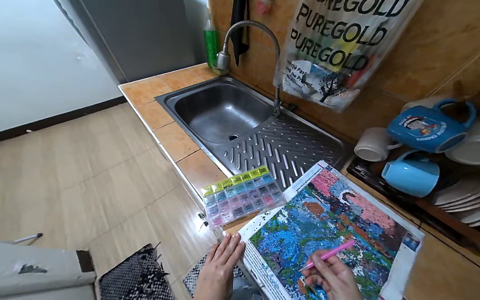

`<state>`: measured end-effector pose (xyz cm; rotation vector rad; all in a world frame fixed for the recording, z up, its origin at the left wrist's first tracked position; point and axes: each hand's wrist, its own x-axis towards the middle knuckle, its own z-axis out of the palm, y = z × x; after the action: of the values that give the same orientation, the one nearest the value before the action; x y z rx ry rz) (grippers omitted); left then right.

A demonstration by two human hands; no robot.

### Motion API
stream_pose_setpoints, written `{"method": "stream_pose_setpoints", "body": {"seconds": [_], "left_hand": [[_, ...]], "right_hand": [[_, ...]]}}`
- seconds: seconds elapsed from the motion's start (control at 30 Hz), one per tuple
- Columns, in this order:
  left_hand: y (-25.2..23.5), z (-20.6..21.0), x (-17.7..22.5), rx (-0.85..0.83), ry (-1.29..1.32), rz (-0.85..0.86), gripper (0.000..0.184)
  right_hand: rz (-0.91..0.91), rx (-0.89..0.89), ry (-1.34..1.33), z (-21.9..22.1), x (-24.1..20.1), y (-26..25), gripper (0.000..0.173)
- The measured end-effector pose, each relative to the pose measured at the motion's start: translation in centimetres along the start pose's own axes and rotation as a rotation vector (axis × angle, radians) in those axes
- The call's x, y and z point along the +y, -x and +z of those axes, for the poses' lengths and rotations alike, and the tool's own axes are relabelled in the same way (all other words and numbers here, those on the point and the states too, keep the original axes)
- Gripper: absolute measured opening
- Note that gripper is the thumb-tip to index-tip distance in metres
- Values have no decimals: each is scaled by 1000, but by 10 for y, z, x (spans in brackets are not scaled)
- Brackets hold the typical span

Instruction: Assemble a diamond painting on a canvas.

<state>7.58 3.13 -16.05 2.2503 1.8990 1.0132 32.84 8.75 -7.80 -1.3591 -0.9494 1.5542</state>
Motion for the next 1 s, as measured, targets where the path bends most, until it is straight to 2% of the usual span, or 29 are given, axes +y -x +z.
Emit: {"method": "stream_pose_setpoints", "body": {"seconds": [0.2, 0.33, 0.47, 1.0], "left_hand": [[0, 0, 1, -4, 8, -7, 52], [-1, -3, 3, -18, 38, -20, 53], [-1, -3, 3, -15, 39, -19, 52], [0, -2, 3, -24, 17, -20, 53]], "right_hand": [[-33, -16, 46, 0, 0, 2, 16], [-236, -2, 278, 0, 7, 5, 9], [-377, -52, 470, -2, 15, 6, 12], [-519, -95, 690, -3, 23, 3, 17]]}}
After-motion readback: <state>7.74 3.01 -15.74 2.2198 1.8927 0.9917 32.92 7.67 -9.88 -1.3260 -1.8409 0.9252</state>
